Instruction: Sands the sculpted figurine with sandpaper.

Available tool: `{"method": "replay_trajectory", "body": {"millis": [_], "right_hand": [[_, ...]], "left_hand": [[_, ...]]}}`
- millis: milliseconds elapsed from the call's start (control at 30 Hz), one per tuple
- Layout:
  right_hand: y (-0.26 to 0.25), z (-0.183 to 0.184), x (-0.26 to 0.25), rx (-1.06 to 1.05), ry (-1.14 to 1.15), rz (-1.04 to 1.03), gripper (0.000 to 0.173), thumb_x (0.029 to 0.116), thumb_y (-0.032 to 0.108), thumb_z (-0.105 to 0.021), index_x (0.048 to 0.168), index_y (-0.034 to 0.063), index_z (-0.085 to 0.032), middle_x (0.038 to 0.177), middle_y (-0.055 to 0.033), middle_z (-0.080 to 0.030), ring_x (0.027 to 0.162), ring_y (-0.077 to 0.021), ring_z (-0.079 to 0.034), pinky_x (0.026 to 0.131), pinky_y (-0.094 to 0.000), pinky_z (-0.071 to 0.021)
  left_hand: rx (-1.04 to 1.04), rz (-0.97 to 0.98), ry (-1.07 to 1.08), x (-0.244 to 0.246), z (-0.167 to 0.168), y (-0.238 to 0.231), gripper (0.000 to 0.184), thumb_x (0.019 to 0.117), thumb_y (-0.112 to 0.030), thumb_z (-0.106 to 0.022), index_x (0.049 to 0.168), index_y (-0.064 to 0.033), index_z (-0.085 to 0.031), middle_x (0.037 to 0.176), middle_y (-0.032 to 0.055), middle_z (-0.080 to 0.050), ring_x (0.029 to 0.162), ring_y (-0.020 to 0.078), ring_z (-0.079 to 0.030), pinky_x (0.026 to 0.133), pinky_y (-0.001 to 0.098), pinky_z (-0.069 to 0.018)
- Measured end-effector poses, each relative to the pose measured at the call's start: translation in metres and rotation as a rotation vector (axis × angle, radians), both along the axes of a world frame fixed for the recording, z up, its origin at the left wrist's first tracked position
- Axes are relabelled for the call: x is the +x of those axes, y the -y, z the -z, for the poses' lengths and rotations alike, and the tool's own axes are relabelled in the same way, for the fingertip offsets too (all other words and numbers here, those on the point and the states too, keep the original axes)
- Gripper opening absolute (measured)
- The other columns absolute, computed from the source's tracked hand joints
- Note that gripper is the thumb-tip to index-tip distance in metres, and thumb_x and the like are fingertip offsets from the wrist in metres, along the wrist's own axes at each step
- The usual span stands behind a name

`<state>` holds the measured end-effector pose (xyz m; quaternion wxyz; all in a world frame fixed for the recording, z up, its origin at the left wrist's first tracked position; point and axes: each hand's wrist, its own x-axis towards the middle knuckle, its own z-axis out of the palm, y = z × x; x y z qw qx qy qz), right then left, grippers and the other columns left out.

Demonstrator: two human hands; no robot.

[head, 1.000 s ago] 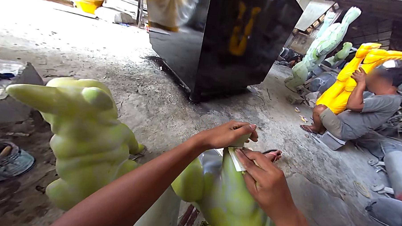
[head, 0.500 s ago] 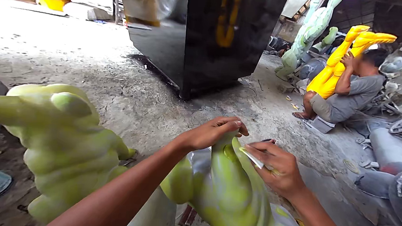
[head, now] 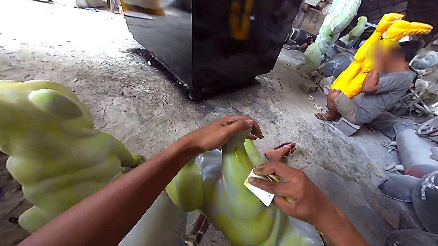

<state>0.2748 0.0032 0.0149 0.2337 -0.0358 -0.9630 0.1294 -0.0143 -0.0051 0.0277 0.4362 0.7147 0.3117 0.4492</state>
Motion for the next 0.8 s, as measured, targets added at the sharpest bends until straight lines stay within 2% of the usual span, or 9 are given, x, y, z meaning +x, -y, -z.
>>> {"method": "replay_trajectory", "body": {"millis": [167,367,500,633,800], "right_hand": [[0.016,0.013,0.025,0.08,0.042,0.05,0.042,0.0941,0.004,-0.061,0.13,0.0222,-0.072,0.128,-0.0078,-0.069,0.126,-0.0218,-0.063,0.107,-0.0396,-0.0544],[0.027,0.024,0.042,0.151,0.051,0.091,0.042,0.0941,0.004,-0.064,0.132,0.0207,-0.07,0.129,-0.0096,-0.069,0.127,-0.0234,-0.063,0.106,-0.0369,-0.0551],[0.022,0.016,0.041,0.144,0.008,0.077,0.039,0.0941,0.008,-0.06,0.129,0.0208,-0.072,0.124,-0.0073,-0.071,0.119,-0.0207,-0.066,0.099,-0.037,-0.0584],[0.023,0.003,0.013,0.094,-0.084,0.178,0.039,0.0966,0.008,-0.061,0.13,0.0241,-0.073,0.128,-0.0076,-0.068,0.115,-0.0174,-0.068,0.094,-0.0355,-0.0618],[0.032,0.017,-0.001,0.345,-0.018,0.319,0.032,0.0986,0.012,-0.062,0.128,0.018,-0.073,0.117,-0.0044,-0.074,0.108,-0.0139,-0.072,0.086,-0.0284,-0.062]], "left_hand": [[0.012,0.012,0.002,0.001,0.002,-0.006,0.051,0.1118,-0.027,-0.024,0.119,-0.0038,-0.069,0.124,0.0119,-0.07,0.118,0.0257,-0.067,0.102,0.043,-0.0558],[0.001,0.013,0.004,0.004,0.002,-0.014,0.05,0.1121,-0.025,-0.025,0.118,-0.0023,-0.069,0.121,0.0122,-0.071,0.115,0.0256,-0.068,0.101,0.0439,-0.0563],[-0.015,-0.002,0.011,0.006,0.002,-0.018,0.05,0.1121,-0.026,-0.026,0.117,-0.0019,-0.069,0.119,0.0121,-0.072,0.112,0.0252,-0.069,0.098,0.043,-0.058],[-0.018,-0.012,0.009,0.008,0.004,-0.027,0.05,0.1123,-0.026,-0.026,0.115,-0.0015,-0.069,0.117,0.0122,-0.072,0.109,0.0246,-0.071,0.094,0.042,-0.0599],[-0.075,-0.04,0.011,0.006,0.005,-0.034,0.05,0.1124,-0.028,-0.027,0.116,-0.0021,-0.069,0.116,0.0117,-0.073,0.105,0.0243,-0.072,0.091,0.0417,-0.0608]]}}
